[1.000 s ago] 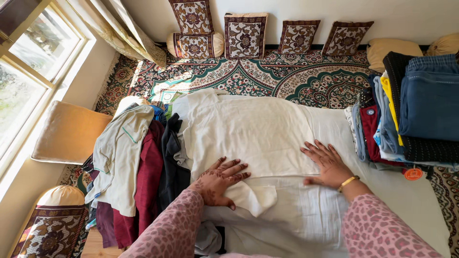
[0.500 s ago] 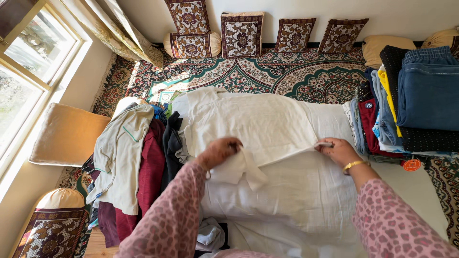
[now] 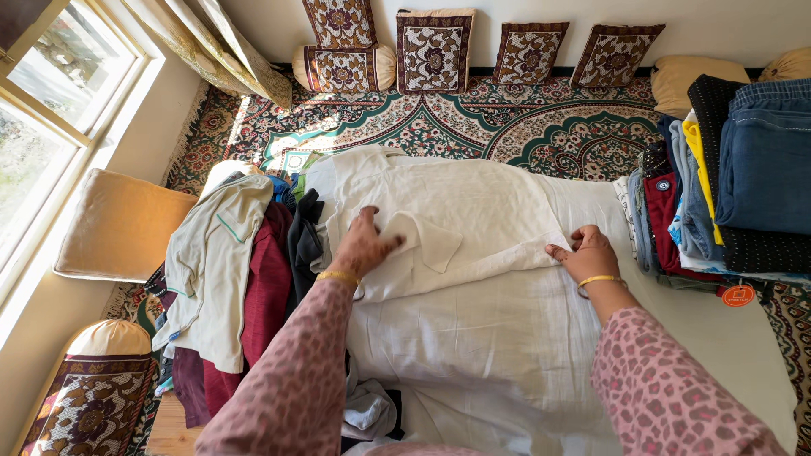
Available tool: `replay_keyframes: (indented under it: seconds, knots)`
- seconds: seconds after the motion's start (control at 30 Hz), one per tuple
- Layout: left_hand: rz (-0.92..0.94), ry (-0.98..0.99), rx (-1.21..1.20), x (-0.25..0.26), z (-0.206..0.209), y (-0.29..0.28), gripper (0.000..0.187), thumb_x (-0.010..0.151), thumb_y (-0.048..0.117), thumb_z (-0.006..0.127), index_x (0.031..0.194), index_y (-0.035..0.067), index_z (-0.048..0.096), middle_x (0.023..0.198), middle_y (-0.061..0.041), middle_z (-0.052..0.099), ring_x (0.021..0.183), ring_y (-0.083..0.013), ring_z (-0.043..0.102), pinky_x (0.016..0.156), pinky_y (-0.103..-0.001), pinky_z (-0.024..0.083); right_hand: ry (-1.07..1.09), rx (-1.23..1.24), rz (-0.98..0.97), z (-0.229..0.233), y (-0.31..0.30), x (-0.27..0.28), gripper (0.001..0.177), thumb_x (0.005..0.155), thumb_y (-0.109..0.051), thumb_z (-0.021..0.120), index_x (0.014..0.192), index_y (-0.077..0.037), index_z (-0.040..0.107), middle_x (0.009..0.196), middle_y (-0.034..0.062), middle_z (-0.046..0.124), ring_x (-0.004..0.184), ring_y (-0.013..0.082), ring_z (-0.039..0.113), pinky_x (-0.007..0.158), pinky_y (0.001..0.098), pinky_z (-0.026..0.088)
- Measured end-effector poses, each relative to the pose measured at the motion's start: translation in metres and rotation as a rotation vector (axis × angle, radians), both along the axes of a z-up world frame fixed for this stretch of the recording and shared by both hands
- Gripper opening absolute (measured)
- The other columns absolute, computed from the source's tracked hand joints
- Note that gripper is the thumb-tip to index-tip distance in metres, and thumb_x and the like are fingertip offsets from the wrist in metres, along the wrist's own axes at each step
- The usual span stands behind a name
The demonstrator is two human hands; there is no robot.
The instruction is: The person buttons and folds a white shirt and a light yellow polo shirt by hand on a white cloth spread on the floor.
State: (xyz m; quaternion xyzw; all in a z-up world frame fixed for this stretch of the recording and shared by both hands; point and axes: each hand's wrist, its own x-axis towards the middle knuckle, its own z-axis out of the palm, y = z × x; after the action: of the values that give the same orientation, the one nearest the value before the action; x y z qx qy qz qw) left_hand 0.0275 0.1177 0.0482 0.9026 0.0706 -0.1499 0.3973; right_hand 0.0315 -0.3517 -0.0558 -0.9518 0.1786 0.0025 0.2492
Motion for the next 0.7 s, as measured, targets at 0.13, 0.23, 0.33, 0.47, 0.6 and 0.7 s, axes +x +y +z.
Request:
replay_keyframes:
  seconds: [0.13, 0.23, 0.33, 0.47, 0.6, 0.7]
  knots:
    - [-0.147, 0.047, 0.148, -0.033, 0.019, -0.002, 0.103, 0.072, 0.038, 0.086, 0.154, 0.017, 0.029, 0.145, -0.022, 0.052, 0.136, -0.0428, 0.053, 0.117, -0.054, 0.043, 0.168, -0.071, -0.004, 0.041, 0.031, -0.013, 0.063, 0.085, -0.061, 0.076, 0.12, -0.009, 0.063, 0.112, 0.0115, 0.075, 0.118, 0.0321, 0.068, 0.097, 0.0463, 0.054]
    - [-0.211, 0.052, 0.204, -0.034, 0.001, 0.0, 0.089, 0.086, 0.014, 0.074, 0.159, 0.012, 0.023, 0.152, -0.028, 0.046, 0.142, -0.0442, 0.045, 0.12, -0.055, 0.039, 0.273, -0.117, 0.066, 0.063, 0.04, -0.027, 0.055, 0.087, -0.053, 0.075, 0.116, -0.007, 0.071, 0.119, 0.0166, 0.076, 0.123, 0.0362, 0.066, 0.102, 0.0496, 0.053]
    - [-0.182, -0.007, 0.203, -0.025, -0.009, 0.007, 0.081, 0.087, 0.01, 0.07, 0.157, 0.013, 0.031, 0.147, -0.025, 0.052, 0.137, -0.0425, 0.051, 0.114, -0.055, 0.044, 0.315, -0.163, 0.078, 0.044, 0.025, -0.013, 0.052, 0.09, -0.055, 0.071, 0.116, -0.01, 0.075, 0.118, 0.0135, 0.077, 0.121, 0.0338, 0.068, 0.1, 0.0461, 0.054]
    - [-0.148, 0.003, 0.195, -0.025, -0.014, 0.009, 0.068, 0.095, 0.012, 0.055, 0.158, 0.023, 0.031, 0.145, -0.023, 0.054, 0.136, -0.0433, 0.052, 0.115, -0.053, 0.045, 0.307, -0.147, 0.095, 0.038, 0.018, -0.018, 0.05, 0.089, -0.049, 0.072, 0.117, -0.008, 0.078, 0.119, 0.0167, 0.077, 0.123, 0.0349, 0.067, 0.1, 0.0464, 0.054]
    - [-0.144, -0.007, 0.179, -0.026, -0.016, 0.011, 0.065, 0.097, 0.015, 0.052, 0.157, 0.027, 0.032, 0.145, -0.021, 0.054, 0.135, -0.0431, 0.052, 0.116, -0.053, 0.044, 0.338, -0.087, 0.086, 0.033, 0.006, -0.025, 0.054, 0.087, -0.049, 0.075, 0.12, -0.006, 0.077, 0.118, 0.0164, 0.077, 0.123, 0.0334, 0.067, 0.099, 0.0455, 0.053]
    - [-0.141, -0.016, 0.209, -0.023, -0.022, 0.011, 0.067, 0.096, 0.014, 0.054, 0.158, 0.027, 0.032, 0.144, -0.021, 0.054, 0.135, -0.0412, 0.054, 0.114, -0.051, 0.046, 0.341, -0.016, 0.094, 0.055, 0.014, -0.044, 0.052, 0.087, -0.042, 0.075, 0.118, -0.001, 0.076, 0.119, 0.0235, 0.076, 0.125, 0.0392, 0.064, 0.101, 0.0488, 0.052]
